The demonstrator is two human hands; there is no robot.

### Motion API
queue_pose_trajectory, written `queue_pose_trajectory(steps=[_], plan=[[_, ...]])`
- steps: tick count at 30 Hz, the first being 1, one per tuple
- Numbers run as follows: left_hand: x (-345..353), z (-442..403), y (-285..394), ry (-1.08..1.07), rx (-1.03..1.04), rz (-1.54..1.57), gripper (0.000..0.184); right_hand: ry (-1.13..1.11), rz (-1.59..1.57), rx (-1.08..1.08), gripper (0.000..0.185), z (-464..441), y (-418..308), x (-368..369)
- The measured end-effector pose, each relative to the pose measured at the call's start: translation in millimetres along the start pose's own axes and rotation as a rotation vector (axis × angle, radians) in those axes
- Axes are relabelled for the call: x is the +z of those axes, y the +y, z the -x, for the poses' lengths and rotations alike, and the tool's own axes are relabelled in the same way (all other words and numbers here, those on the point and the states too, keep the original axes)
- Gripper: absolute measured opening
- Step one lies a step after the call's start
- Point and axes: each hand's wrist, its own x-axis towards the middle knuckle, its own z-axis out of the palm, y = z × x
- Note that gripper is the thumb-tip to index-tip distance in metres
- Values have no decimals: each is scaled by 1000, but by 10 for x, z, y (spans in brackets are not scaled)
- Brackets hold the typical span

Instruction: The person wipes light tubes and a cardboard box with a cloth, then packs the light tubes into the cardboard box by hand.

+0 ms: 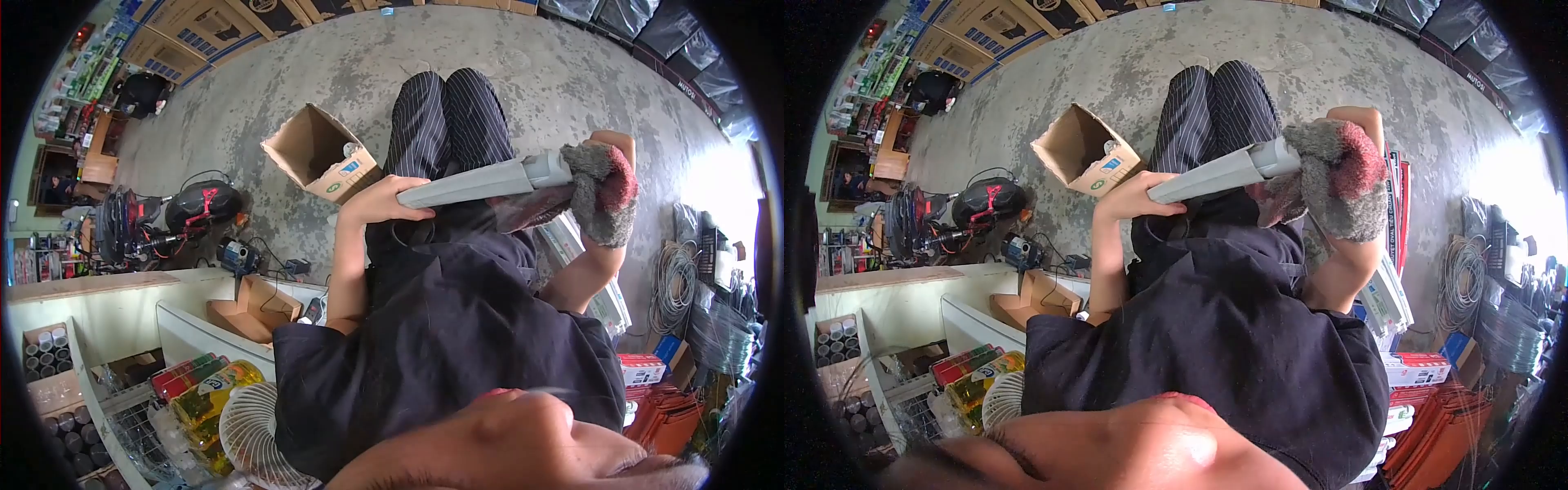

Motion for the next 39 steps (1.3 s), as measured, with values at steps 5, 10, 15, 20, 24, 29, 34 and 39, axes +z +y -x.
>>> queue_pose_trajectory(steps=[5, 10, 15, 20, 24, 29, 34, 39], plan=[[18, 10, 10, 123, -78, -63, 32, 28, -348, 160, 33, 6, 16, -10], [72, 63, -19, 319, -96, -148, 33, 119, -406, 170, 30, -24, 9, 123], [103, 58, -84, 493, -27, -285, 38, 69, -725, 502, 32, 10, -85, 172], [111, 41, 151, 511, -48, -373, 38, 142, -643, 475, 26, 75, -17, 184], [136, 26, 99, 495, -46, -413, 35, 171, -632, 492, 24, 92, 22, 156], [132, 34, 279, 505, -25, -481, 32, 169, -357, 583, 26, 12, 43, 227], [105, 64, 345, 543, -11, -461, 28, 160, -456, 462, 28, 26, 11, 214], [62, 139, 304, 638, -21, -386, 31, 128, -854, 316, 40, 61, 113, 259]])
